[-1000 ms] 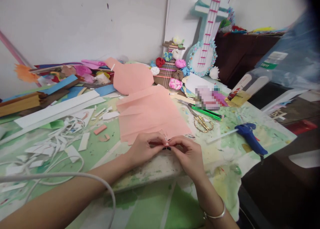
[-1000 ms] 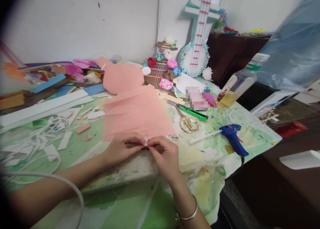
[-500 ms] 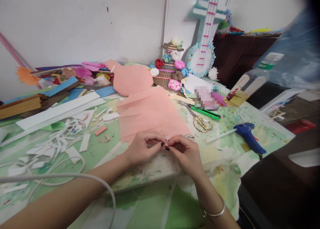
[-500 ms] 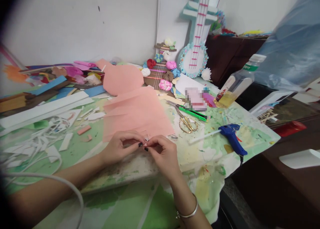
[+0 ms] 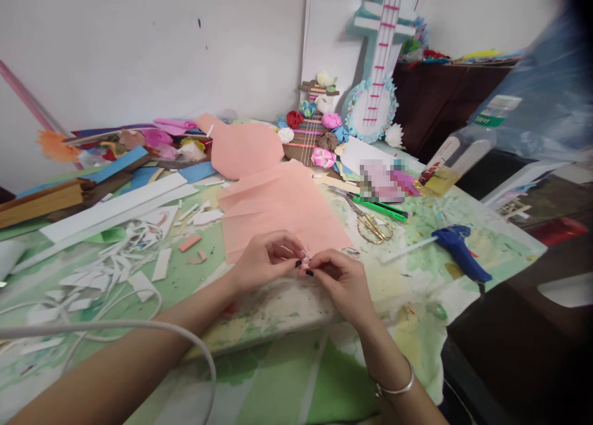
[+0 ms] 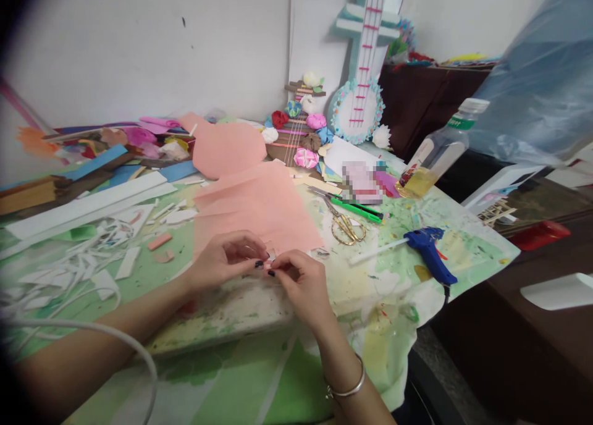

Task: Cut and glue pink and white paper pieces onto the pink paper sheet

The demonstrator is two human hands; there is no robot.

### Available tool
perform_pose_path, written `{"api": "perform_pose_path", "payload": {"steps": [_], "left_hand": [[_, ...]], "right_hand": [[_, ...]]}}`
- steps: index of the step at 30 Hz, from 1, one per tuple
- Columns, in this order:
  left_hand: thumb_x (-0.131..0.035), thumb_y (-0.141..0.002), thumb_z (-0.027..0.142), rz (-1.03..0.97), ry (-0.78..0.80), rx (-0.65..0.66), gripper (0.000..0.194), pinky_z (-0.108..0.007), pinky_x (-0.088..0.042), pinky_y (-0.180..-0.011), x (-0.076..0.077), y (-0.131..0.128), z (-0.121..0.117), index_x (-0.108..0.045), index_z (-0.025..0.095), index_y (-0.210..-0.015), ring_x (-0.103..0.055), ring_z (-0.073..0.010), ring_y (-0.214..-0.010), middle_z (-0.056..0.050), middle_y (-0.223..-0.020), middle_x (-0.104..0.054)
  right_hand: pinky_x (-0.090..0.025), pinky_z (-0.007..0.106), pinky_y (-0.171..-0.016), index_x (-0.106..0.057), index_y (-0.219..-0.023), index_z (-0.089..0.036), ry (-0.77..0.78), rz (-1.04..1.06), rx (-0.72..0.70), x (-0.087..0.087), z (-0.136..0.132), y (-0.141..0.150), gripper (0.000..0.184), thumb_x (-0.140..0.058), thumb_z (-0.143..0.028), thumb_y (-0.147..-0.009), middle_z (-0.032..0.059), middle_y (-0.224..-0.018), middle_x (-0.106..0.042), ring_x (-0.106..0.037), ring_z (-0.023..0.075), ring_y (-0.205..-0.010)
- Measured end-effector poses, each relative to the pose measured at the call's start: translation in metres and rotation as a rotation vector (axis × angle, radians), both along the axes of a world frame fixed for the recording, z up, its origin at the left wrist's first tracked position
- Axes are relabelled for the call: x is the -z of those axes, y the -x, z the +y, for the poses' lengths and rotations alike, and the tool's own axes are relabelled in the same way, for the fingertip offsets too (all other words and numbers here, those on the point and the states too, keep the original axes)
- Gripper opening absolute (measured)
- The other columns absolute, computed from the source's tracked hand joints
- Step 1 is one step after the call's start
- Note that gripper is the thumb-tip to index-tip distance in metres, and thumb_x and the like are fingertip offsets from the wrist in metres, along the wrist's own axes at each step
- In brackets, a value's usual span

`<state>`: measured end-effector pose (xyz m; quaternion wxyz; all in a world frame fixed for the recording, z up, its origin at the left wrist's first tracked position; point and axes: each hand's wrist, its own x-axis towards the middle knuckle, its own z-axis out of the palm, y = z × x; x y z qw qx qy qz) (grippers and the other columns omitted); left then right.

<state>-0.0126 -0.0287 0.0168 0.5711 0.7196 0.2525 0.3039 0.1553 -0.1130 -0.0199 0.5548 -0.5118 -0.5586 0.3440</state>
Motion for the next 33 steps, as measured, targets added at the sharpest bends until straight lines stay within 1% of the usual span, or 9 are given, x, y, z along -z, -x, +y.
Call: {"api": "perform_pose_path", "payload": {"steps": [2,5,8,11,21,27,30,33], "left_hand": [[-0.068,-0.073,0.017,0.006,0.011,0.000,0.012,-0.027,-0.056,-0.069,0.0003,0.0005,0.0016,-0.063,0.011,-0.082,-0.070,-0.0175,-0.075,-0.007,-0.083,-0.071],[-0.069,-0.074,0.020,0.051,-0.026,0.002,0.010,-0.027,-0.055,-0.069,-0.0004,0.0020,0.0044,-0.067,0.010,-0.075,-0.068,-0.0173,-0.074,-0.009,-0.082,-0.072],[-0.069,-0.073,0.023,0.146,-0.075,0.015,0.013,-0.026,-0.054,-0.068,-0.0015,0.0034,0.0060,-0.072,0.010,-0.075,-0.067,-0.0175,-0.072,-0.010,-0.078,-0.073],[-0.069,-0.074,0.026,0.189,-0.083,0.019,0.016,-0.027,-0.054,-0.068,-0.0020,0.0033,0.0057,-0.075,0.011,-0.076,-0.067,-0.0184,-0.073,-0.010,-0.079,-0.074],[-0.069,-0.074,0.026,0.180,-0.022,0.023,0.016,-0.026,-0.054,-0.068,-0.0019,0.0010,0.0038,-0.074,0.012,-0.075,-0.068,-0.0170,-0.071,-0.009,-0.076,-0.074],[-0.072,-0.071,0.027,0.188,0.042,-0.010,0.017,-0.024,-0.053,-0.067,-0.0013,-0.0004,0.0025,-0.071,0.011,-0.074,-0.067,-0.0153,-0.068,-0.007,-0.075,-0.074],[-0.072,-0.071,0.027,0.183,0.039,-0.005,0.017,-0.023,-0.052,-0.063,0.0001,0.0002,0.0029,-0.069,0.010,-0.071,-0.066,-0.0146,-0.065,-0.008,-0.073,-0.073],[-0.071,-0.072,0.027,0.180,-0.003,0.002,0.016,-0.024,-0.053,-0.064,0.0000,0.0007,0.0025,-0.072,0.011,-0.072,-0.067,-0.0158,-0.068,-0.008,-0.075,-0.074]], "right_hand": [[-0.053,0.031,-0.073,-0.065,-0.078,-0.018,0.003,-0.005,0.002,0.0003,0.0000,0.0000,0.006,-0.061,-0.014,-0.079,0.0052,-0.082,-0.068,-0.065,0.0182,-0.076],[-0.053,0.030,-0.072,-0.065,-0.078,-0.018,0.002,-0.003,0.004,-0.0003,-0.0001,0.0005,0.005,-0.061,-0.014,-0.078,0.0052,-0.081,-0.068,-0.065,0.0176,-0.075],[-0.053,0.029,-0.070,-0.065,-0.076,-0.018,-0.003,-0.009,0.007,-0.0021,-0.0003,0.0009,0.005,-0.062,-0.015,-0.078,0.0049,-0.080,-0.068,-0.065,0.0171,-0.073],[-0.053,0.029,-0.070,-0.065,-0.075,-0.018,-0.007,-0.016,0.005,-0.0040,-0.0006,0.0009,0.005,-0.062,-0.015,-0.078,0.0046,-0.078,-0.068,-0.064,0.0169,-0.072],[-0.053,0.029,-0.071,-0.067,-0.075,-0.019,0.002,0.006,-0.013,-0.0062,-0.0001,0.0012,0.005,-0.063,-0.017,-0.077,0.0042,-0.077,-0.070,-0.065,0.0166,-0.072],[-0.053,0.029,-0.070,-0.068,-0.075,-0.019,-0.017,0.013,-0.008,-0.0045,0.0004,0.0011,0.006,-0.063,-0.015,-0.076,0.0039,-0.077,-0.070,-0.065,0.0168,-0.072],[-0.053,0.028,-0.070,-0.068,-0.075,-0.019,-0.022,0.005,0.000,-0.0042,0.0002,0.0015,0.008,-0.063,-0.014,-0.076,0.0032,-0.077,-0.070,-0.065,0.0165,-0.072],[-0.053,0.028,-0.071,-0.069,-0.076,-0.020,-0.028,0.000,-0.015,-0.0049,-0.0003,0.0019,0.008,-0.063,-0.014,-0.077,0.0032,-0.078,-0.071,-0.066,0.0166,-0.073]]}}
